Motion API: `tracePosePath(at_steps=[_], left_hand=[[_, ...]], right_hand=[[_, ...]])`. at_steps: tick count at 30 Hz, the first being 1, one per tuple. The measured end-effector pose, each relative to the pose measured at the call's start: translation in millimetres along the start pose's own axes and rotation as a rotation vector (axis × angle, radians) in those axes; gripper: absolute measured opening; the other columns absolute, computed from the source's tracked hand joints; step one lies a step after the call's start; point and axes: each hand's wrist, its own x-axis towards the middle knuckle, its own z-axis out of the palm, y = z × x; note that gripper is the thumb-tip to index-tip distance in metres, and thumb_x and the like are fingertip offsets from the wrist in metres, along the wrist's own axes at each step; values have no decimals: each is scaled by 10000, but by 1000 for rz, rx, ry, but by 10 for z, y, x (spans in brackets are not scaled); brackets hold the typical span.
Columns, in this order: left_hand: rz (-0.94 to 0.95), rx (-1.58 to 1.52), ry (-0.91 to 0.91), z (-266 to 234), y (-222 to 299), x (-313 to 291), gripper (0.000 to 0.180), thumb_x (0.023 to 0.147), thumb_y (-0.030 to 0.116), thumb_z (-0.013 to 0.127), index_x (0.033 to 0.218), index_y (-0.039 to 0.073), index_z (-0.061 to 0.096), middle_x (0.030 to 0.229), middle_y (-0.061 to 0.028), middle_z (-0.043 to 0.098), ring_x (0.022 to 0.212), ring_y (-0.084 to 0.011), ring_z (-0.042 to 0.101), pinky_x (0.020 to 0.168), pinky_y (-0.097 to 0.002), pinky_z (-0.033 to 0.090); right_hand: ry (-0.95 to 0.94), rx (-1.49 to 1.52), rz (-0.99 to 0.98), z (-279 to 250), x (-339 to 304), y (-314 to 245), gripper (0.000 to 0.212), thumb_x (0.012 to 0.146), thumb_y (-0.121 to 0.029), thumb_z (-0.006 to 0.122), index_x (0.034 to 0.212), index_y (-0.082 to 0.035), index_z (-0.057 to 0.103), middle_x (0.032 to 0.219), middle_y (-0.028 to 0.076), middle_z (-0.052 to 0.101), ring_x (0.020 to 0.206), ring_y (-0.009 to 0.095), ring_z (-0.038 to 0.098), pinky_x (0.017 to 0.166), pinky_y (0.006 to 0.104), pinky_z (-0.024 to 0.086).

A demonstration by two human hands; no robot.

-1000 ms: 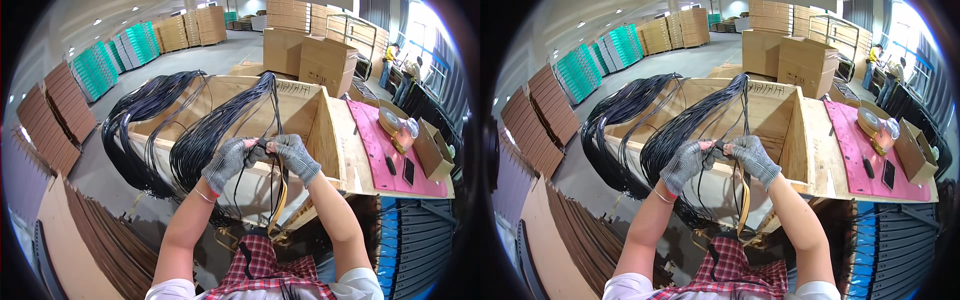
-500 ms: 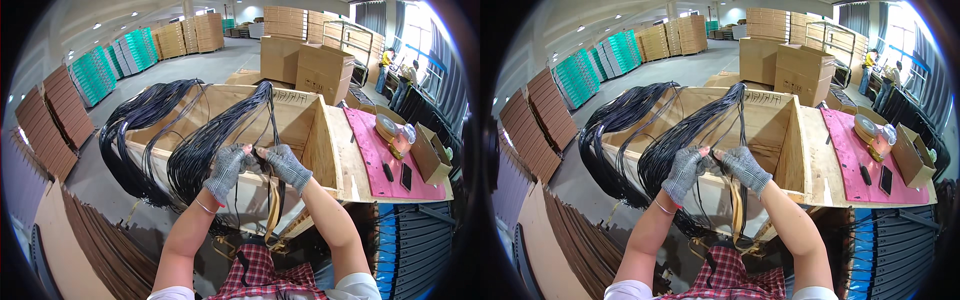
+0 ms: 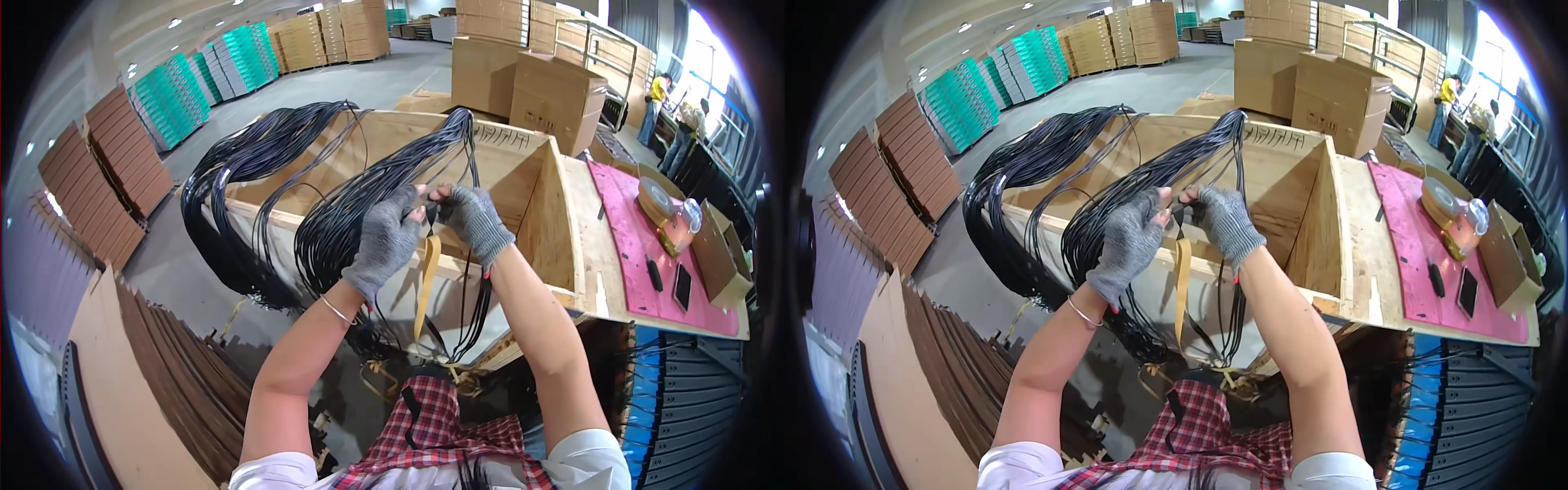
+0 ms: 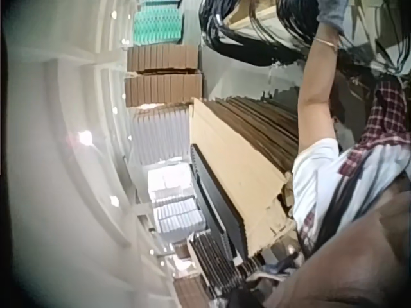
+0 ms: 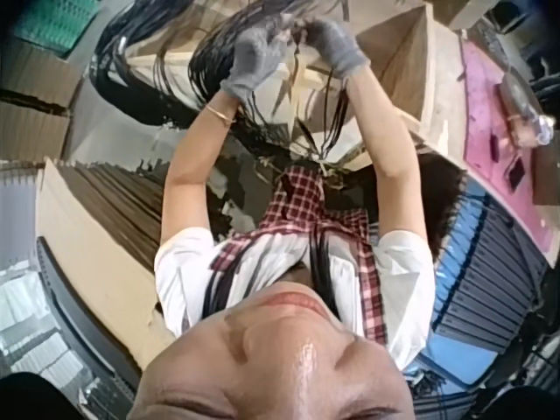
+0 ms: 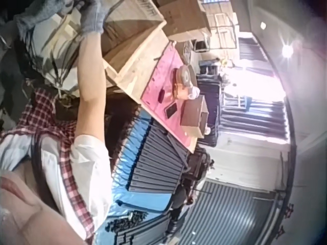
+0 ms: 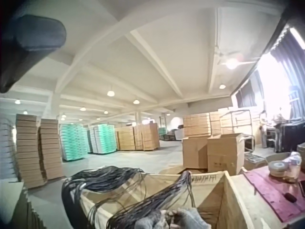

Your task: The person attaches black tape onto the ends of individual wires by hand.

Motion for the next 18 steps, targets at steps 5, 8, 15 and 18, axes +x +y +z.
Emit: tracePosePath(at_steps=[5,8,15,18], left_hand=[[271,552,-212,-55,-25,-138,240,780,13,512,1005,-13,593,896,-190,609,772,-349,582,682,-373,474],[194,492,-209,-44,-73,-159,211,794,40,492,963,-13,607,788,-185,604,715,-346,580,646,-376,469],[-19,279,-248,-130,-26,-86,199,838,147,493,915,2,607,718,-164,605,658,-314,588,587,-346,454],[137,161,-152,68,145,-4,199,815,124,466,935,17,583,864,-203,591,804,-377,565,672,-398,458]], right_hand=[[20,-35,11,56,35,69,155,831,-69,518,895,71,528,803,149,591,667,243,607,638,317,531],[31,-56,68,150,-67,37,142,828,-56,523,890,72,530,805,150,590,704,239,601,627,319,531],[-264,-14,49,111,-271,113,259,771,-35,616,996,70,542,863,109,597,790,191,589,764,287,477],[-261,-97,-21,27,-322,42,238,784,-60,603,984,58,549,866,118,607,783,205,615,745,284,486]])
